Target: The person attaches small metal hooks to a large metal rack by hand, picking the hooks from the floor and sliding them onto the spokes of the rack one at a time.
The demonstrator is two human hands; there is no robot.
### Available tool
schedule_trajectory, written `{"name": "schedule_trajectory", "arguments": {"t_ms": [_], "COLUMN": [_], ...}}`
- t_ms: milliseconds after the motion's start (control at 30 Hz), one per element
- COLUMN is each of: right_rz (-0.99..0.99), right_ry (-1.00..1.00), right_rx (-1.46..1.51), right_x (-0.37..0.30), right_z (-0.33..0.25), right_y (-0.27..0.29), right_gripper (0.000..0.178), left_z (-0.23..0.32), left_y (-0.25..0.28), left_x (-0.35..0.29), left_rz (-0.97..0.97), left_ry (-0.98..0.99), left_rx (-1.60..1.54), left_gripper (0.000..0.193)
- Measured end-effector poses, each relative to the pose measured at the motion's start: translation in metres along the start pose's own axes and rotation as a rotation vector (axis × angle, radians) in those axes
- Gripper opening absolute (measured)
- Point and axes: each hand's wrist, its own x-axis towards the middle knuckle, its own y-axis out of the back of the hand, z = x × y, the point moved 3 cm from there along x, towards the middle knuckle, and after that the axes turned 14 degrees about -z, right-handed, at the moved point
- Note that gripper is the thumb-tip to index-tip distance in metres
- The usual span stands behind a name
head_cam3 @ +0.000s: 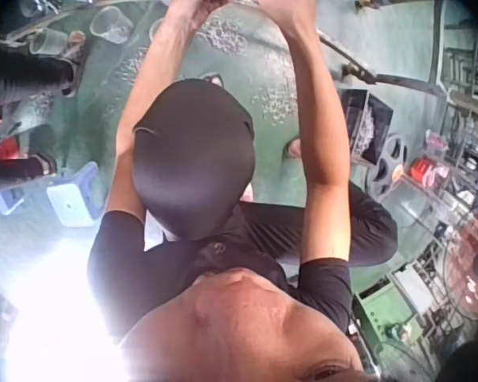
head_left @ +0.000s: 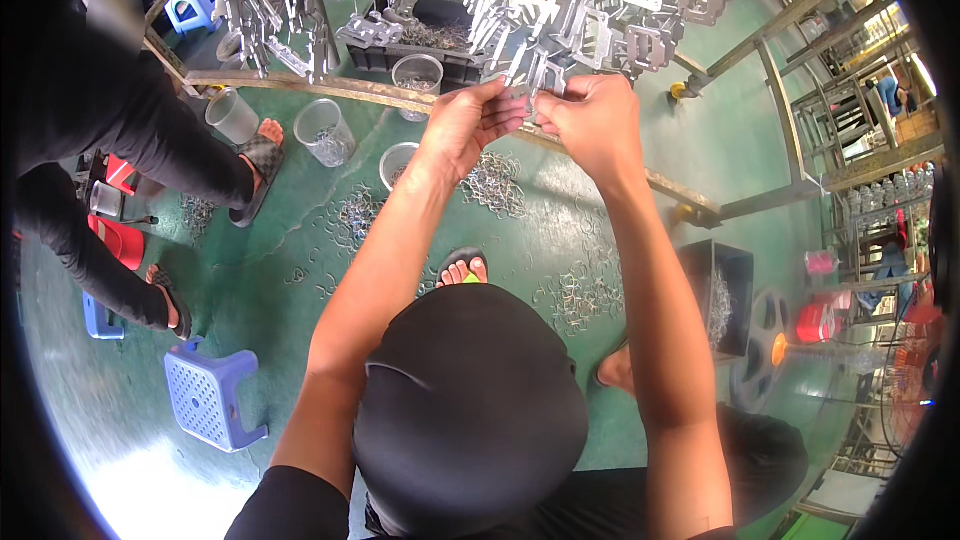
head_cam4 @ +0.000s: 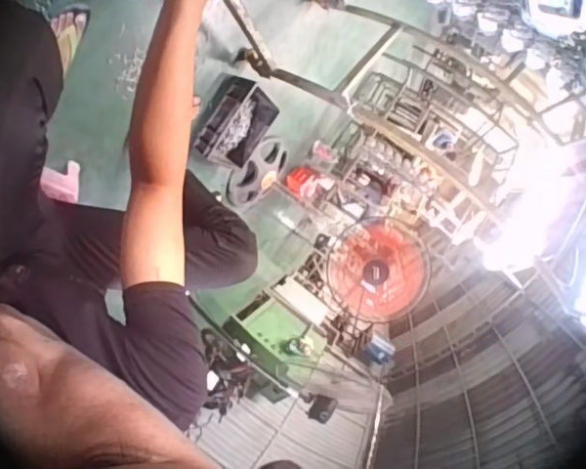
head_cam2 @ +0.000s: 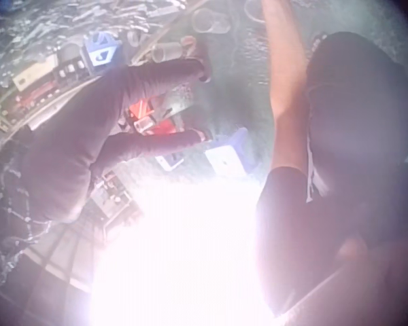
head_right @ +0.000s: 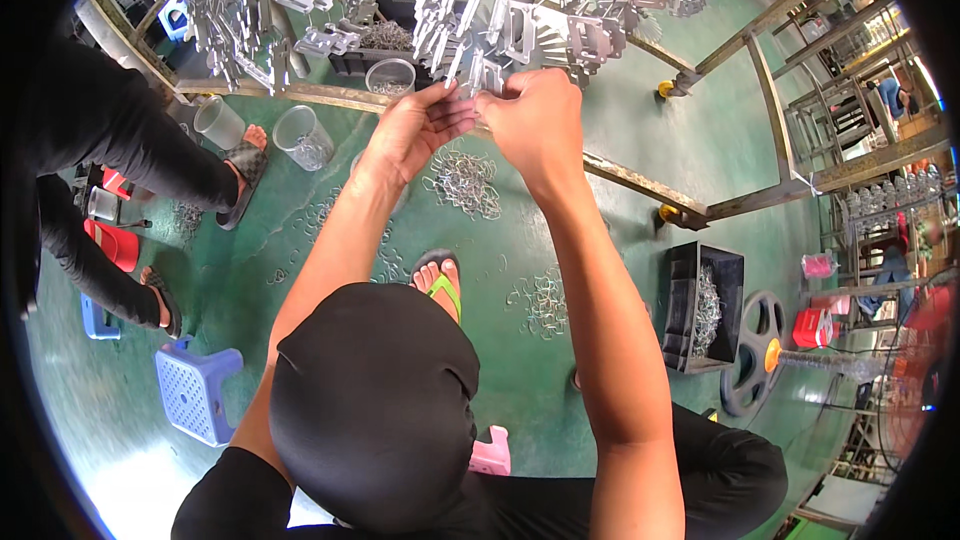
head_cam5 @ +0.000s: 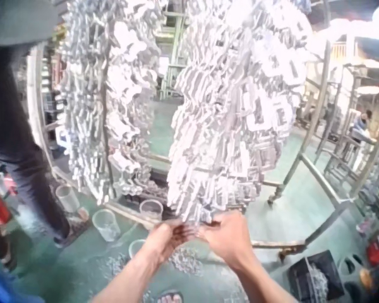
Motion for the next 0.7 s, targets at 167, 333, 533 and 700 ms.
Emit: {"name": "schedule_trajectory", "arguments": {"t_ms": [167, 333, 533, 700], "right_rz": [-0.009, -0.005, 0.022, 0.045], "right_ry": [0.0, 0.014, 0.041, -0.007], "right_rx": [0.016, -0.017, 0.008, -0.014], "right_x": [-0.006, -0.009, -0.009, -0.025], "right_z": [-0.003, -0.002, 0.003, -0.016], "right_y": [0.002, 0.002, 0.0, -0.002], "right_gripper": [0.03, 0.029, 0.029, 0.024], "left_z": [-0.001, 0.0, -0.003, -0.006], "left_y": [-0.005, -0.007, -0.007, -0.005], "left_x": [-0.002, -0.007, -0.006, -0.012], "left_rz": [-0.007, -0.015, -0.031, -0.031], "left_ry": [0.01, -0.005, 0.003, -0.039], "left_rx": [0.003, 0.002, 0.006, 0.015], "left_gripper": [0.024, 0.023, 0.024, 0.021]}}
